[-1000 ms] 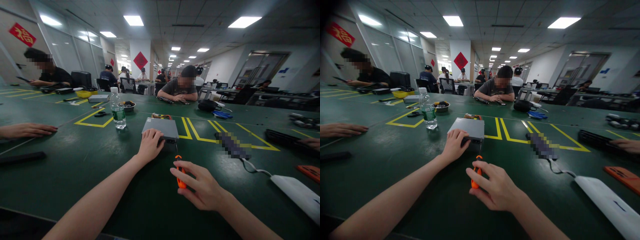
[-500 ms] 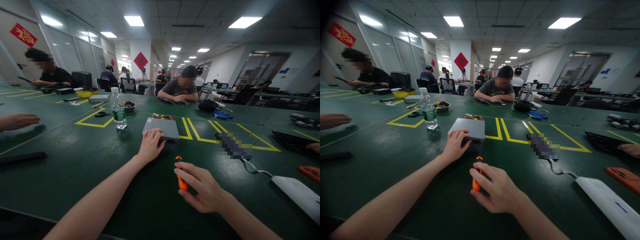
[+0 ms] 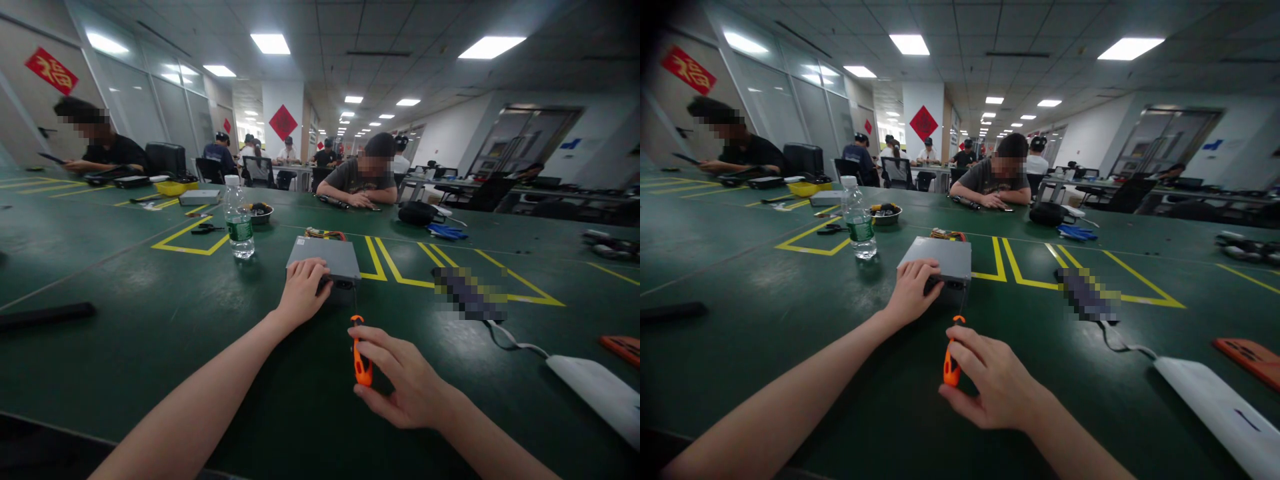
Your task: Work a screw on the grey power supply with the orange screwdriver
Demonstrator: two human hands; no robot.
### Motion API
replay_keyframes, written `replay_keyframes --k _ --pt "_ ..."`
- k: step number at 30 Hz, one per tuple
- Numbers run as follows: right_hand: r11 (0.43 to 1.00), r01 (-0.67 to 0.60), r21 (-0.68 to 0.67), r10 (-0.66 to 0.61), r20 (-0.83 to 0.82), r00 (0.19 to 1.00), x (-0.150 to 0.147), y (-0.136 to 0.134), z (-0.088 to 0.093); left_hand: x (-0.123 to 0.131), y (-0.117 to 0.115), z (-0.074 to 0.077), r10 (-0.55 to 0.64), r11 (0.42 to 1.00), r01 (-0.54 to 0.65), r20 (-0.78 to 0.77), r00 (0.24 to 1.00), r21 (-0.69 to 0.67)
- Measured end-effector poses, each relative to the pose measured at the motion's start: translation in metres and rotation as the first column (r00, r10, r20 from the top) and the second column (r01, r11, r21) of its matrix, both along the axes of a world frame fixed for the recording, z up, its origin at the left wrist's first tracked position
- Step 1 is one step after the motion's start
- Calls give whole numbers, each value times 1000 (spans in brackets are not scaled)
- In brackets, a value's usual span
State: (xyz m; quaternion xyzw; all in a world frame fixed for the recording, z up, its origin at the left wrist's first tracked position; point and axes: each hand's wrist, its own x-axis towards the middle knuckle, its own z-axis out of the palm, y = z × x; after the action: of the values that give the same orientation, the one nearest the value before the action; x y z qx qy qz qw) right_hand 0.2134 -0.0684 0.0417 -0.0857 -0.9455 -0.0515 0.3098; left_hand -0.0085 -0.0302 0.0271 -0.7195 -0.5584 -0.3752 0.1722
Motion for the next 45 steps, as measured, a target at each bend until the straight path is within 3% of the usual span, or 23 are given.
replay_keyframes --k 4,14,18,23,32,35,40,45 --pt "998 9 66 -14 67 998 -1 -1 3 0 0 0 -8 1000 8 -2 1000 -6" --pt "997 11 75 -5 -76 997 -4 1 -1 -1 0 0 -13 1000 13 1 1000 -12" --pt "1000 19 25 -18 -34 999 -3 0 0 -1 0 0 -12 1000 12 -1 1000 -9" --pt "995 22 95 -26 47 999 -3 -1 4 -1 0 0 -12 1000 12 -2 1000 -8" --pt "998 23 63 -16 -111 994 -6 0 -1 0 0 -1 -9 1000 9 6 1000 -10" --pt "1000 11 24 -9 -79 997 -4 0 1 0 0 -1 -4 1000 5 7 1000 -7" --pt "996 14 92 -16 21 1000 -5 -1 5 -1 0 -1 -8 1000 8 -3 1000 -5" --pt "995 6 101 3 -89 996 -6 2 1 -1 0 -1 -10 1000 10 -2 1000 -10"
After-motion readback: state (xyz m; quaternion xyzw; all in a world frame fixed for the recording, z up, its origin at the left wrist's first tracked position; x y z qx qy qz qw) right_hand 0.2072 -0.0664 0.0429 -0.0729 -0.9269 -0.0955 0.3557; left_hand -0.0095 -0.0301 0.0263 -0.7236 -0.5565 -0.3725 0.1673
